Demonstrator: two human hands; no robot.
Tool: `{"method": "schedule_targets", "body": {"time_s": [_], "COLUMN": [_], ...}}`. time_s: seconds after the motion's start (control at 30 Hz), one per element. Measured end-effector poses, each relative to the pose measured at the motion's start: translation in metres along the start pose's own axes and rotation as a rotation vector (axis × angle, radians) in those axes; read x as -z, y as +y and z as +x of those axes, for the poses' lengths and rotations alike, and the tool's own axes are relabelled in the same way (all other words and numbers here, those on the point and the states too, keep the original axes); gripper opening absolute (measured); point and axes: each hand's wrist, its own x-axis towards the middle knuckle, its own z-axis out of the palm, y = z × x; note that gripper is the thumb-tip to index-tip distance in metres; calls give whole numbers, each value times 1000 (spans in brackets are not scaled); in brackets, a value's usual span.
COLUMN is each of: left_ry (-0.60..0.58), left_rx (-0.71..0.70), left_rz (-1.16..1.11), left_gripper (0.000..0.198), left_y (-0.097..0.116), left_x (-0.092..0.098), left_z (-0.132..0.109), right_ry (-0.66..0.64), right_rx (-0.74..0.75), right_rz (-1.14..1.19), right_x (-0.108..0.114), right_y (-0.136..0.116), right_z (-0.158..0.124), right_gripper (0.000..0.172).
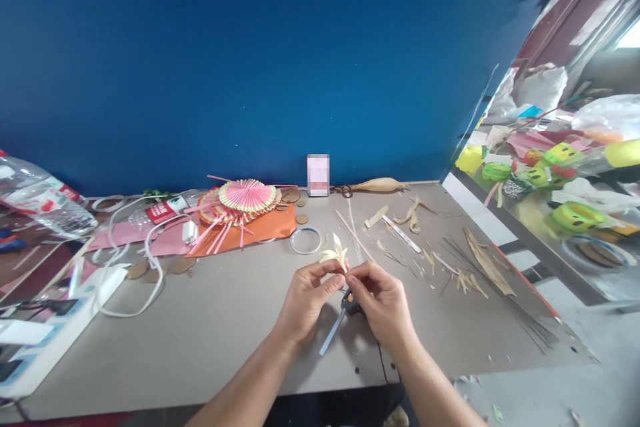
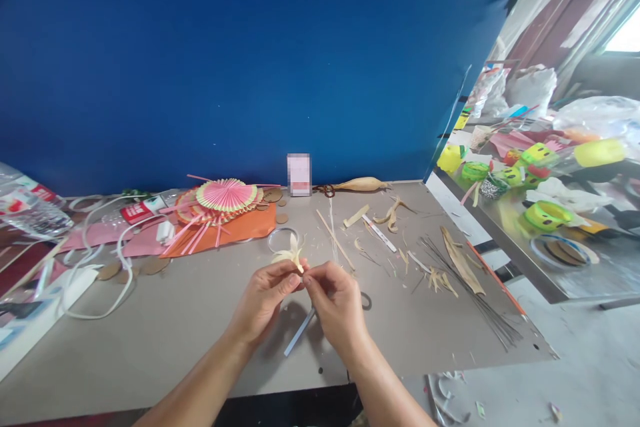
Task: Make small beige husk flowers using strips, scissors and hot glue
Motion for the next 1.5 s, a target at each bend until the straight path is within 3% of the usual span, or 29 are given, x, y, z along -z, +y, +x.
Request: {"method": "schedule_targets", "body": {"time_s": [0.17,0.37,0.8,1.5], "left_ry": [8,-20,0,-95], "left_rx": [-115,-263,-483,-723], "left_rz": [89,230,476,553], "left_gripper": [9,7,8,9], "left_y": [9,18,32,43], "left_x": [-2,-6,-14,-16], "left_z": [0,0,2,5], "right_ry": [43,67,74,17], "right_rx": [205,306,356,390], "right_rz": [-53,-62,-53,21], "right_x": [2,3,5,9], "right_y": [4,4,5,4], "right_z": [2,5,11,16], "right_gripper": [10,8,8,10]}}
